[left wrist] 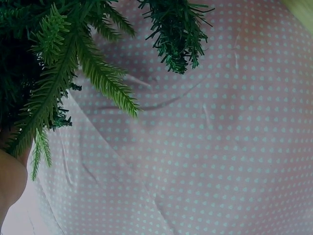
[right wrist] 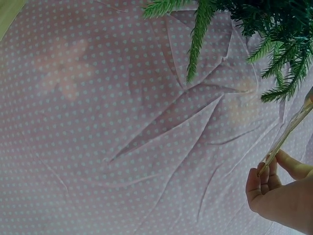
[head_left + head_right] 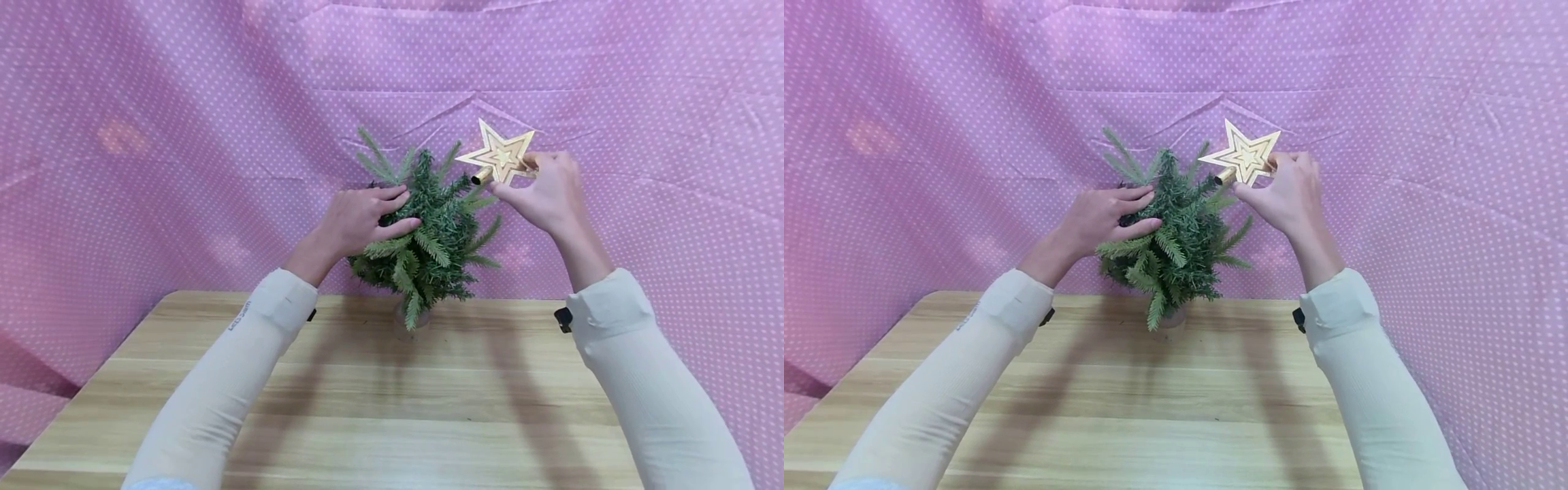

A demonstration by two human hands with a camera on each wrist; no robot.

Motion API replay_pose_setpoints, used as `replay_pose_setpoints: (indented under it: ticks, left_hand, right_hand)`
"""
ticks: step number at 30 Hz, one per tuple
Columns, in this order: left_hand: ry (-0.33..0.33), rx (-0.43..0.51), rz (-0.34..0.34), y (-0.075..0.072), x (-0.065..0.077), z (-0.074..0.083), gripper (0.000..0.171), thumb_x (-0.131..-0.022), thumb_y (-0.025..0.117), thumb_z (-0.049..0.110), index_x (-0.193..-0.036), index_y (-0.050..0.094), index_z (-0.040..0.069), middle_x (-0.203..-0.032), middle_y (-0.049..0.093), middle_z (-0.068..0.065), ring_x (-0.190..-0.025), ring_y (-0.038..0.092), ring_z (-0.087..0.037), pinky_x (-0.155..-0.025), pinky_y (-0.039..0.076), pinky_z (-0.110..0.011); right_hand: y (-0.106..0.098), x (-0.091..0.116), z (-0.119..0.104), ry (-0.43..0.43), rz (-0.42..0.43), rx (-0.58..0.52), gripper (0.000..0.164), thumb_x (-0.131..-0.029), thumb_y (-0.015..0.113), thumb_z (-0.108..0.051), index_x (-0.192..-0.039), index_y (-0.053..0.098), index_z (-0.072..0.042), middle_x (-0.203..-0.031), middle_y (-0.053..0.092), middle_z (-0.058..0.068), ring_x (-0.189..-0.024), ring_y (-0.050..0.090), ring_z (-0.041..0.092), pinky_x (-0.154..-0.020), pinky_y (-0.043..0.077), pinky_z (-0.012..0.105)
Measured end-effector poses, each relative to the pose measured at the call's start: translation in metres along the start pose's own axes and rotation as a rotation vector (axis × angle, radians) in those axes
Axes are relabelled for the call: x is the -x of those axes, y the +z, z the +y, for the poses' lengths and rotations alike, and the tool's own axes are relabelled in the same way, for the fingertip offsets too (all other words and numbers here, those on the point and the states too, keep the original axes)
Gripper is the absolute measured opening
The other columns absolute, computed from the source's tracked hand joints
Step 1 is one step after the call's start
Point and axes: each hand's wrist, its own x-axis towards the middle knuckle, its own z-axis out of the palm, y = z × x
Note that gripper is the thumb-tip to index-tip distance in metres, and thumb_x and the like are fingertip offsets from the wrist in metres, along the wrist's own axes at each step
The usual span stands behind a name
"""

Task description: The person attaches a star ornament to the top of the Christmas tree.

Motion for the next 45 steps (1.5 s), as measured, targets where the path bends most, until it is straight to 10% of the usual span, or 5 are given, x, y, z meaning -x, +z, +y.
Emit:
replay_pose_setpoints:
  ticks: [29,45]
  left_hand:
    - [-0.013,-0.008,-0.029,-0.003,0.0,0.0,0.062,-0.099,0.055,0.058,-0.143,0.059,0.015,-0.147,0.055,-0.002,-0.06,0.056,-0.02,-0.044,0.027,-0.029]
    - [0.001,-0.011,-0.018,-0.003,0.0,-0.001,0.062,-0.099,0.055,0.058,-0.142,0.06,0.014,-0.146,0.056,-0.003,-0.052,0.043,-0.017,-0.044,0.025,-0.028]
  right_hand:
    - [0.012,-0.019,-0.029,0.015,-0.022,0.024,0.082,-0.082,0.073,-0.056,-0.142,0.056,-0.003,-0.132,0.047,0.021,-0.119,0.038,0.035,-0.096,0.035,0.048]
    - [0.016,-0.029,-0.041,0.035,-0.006,0.037,0.083,-0.083,0.073,-0.053,-0.147,0.051,-0.004,-0.14,0.045,0.021,-0.127,0.037,0.033,-0.104,0.035,0.049]
